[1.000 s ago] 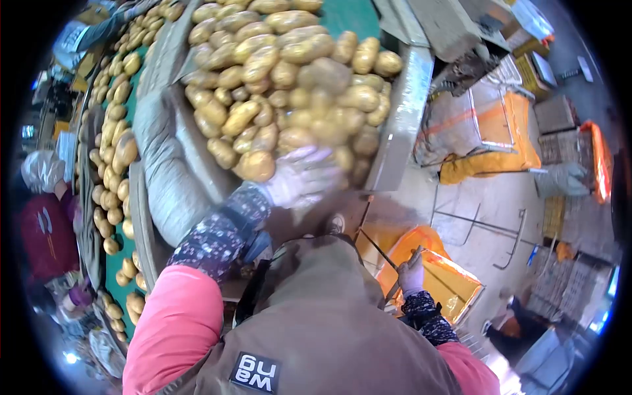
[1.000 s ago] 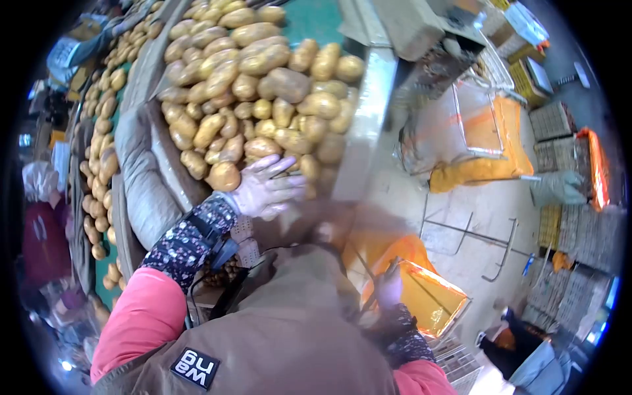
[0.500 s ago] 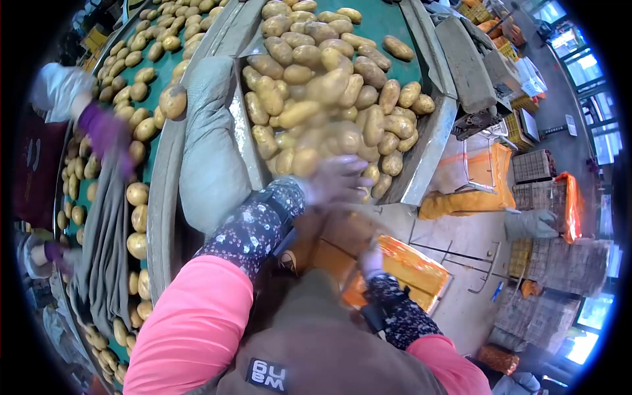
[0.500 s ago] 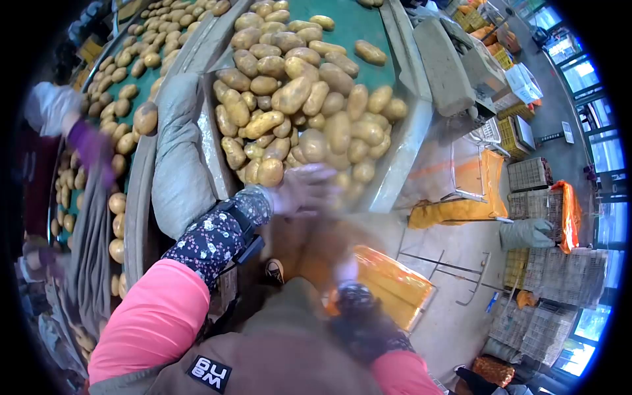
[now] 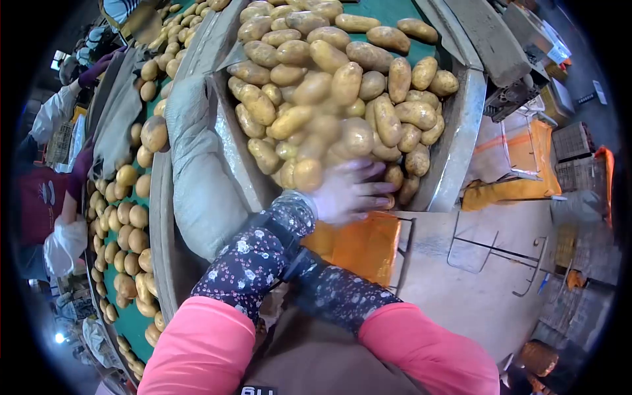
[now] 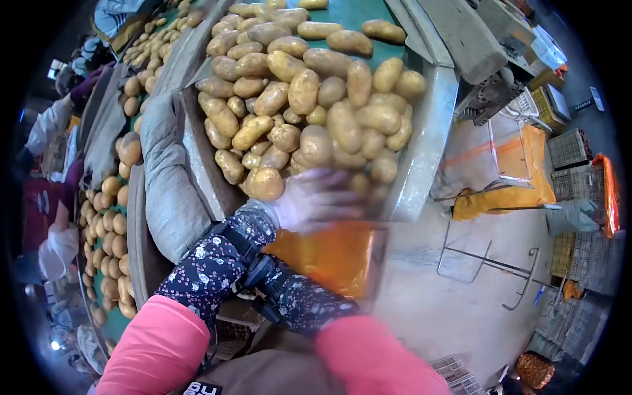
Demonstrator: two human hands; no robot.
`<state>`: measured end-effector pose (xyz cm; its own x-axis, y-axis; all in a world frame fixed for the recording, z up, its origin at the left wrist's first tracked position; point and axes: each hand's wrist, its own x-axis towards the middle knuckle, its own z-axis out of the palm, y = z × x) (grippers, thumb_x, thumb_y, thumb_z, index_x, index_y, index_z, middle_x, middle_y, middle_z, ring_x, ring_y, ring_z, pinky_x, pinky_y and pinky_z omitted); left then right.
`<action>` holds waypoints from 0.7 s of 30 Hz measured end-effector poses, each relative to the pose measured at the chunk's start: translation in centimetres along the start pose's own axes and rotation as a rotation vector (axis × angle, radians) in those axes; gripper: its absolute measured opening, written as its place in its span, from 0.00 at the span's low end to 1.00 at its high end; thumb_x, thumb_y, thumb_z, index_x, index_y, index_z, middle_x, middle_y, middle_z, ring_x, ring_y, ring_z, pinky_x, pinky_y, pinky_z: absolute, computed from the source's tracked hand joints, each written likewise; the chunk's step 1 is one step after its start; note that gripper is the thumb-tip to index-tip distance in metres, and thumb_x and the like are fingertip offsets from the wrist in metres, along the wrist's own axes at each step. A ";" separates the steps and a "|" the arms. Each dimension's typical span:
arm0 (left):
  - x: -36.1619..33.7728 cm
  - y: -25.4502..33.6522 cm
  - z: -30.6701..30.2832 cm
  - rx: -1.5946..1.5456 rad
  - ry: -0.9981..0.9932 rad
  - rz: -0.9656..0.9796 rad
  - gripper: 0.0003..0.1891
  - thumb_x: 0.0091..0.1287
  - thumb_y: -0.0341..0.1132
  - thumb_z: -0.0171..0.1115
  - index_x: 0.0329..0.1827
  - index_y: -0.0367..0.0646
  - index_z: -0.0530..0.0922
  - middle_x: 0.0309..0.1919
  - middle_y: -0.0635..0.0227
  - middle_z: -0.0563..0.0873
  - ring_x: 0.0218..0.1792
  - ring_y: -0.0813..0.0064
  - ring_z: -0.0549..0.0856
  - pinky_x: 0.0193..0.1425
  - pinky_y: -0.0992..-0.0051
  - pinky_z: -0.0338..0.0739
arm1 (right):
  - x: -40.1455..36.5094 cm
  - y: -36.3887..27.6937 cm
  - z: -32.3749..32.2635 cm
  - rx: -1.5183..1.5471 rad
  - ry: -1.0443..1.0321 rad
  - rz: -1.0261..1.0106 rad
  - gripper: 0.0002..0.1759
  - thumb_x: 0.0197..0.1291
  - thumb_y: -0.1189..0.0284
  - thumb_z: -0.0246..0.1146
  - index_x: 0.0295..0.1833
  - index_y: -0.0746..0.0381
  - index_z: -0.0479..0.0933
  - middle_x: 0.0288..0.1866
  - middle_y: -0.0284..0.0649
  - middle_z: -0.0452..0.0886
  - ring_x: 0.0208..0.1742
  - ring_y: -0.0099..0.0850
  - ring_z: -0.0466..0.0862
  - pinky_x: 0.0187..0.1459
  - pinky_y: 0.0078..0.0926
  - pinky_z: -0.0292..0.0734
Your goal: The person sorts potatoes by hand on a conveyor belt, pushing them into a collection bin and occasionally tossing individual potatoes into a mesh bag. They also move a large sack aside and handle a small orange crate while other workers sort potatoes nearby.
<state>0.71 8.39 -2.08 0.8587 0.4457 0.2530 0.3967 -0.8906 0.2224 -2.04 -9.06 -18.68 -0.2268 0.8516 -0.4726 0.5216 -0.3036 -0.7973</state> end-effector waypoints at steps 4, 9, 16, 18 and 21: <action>-0.5 0.0 0.3 -0.006 0.019 0.020 0.31 0.59 0.49 0.67 0.68 0.60 0.77 0.75 0.74 0.71 0.78 0.53 0.63 0.82 0.49 0.51 | -2.5 -2.3 -4.9 0.009 0.054 -0.203 0.23 0.59 0.65 0.68 0.56 0.65 0.76 0.47 0.50 0.82 0.49 0.47 0.82 0.51 0.44 0.78; -1.4 -0.9 2.3 -0.059 0.158 0.105 0.28 0.59 0.47 0.67 0.63 0.53 0.79 0.73 0.68 0.72 0.78 0.50 0.62 0.81 0.47 0.52 | -9.5 0.5 -21.8 -0.541 0.423 -0.451 0.31 0.57 0.66 0.67 0.66 0.66 0.71 0.56 0.59 0.79 0.59 0.59 0.78 0.57 0.49 0.75; -0.8 -0.2 0.5 0.027 0.070 0.106 0.26 0.63 0.49 0.64 0.66 0.57 0.79 0.73 0.70 0.73 0.78 0.52 0.61 0.81 0.45 0.54 | -11.0 1.2 -29.6 -0.092 0.344 0.111 0.28 0.60 0.67 0.65 0.65 0.66 0.73 0.51 0.58 0.84 0.54 0.52 0.84 0.55 0.41 0.79; -0.5 0.2 -0.5 0.051 0.000 0.067 0.27 0.66 0.49 0.61 0.71 0.64 0.75 0.74 0.72 0.72 0.78 0.52 0.61 0.80 0.45 0.54 | -10.8 0.5 -31.2 0.033 0.269 0.201 0.24 0.61 0.67 0.65 0.61 0.66 0.75 0.48 0.56 0.86 0.51 0.50 0.86 0.53 0.40 0.80; 0.0 0.9 -1.0 0.053 -0.065 0.017 0.28 0.69 0.51 0.56 0.74 0.68 0.71 0.76 0.74 0.68 0.79 0.54 0.60 0.81 0.48 0.53 | -7.3 11.0 -31.0 -0.265 0.346 0.092 0.22 0.59 0.68 0.68 0.56 0.65 0.77 0.46 0.54 0.86 0.50 0.47 0.86 0.52 0.39 0.80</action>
<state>0.77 7.71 -0.92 0.8838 0.4254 0.1947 0.3972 -0.9022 0.1683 30.90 -5.39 -12.35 0.0953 0.9326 -0.3481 0.7297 -0.3033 -0.6128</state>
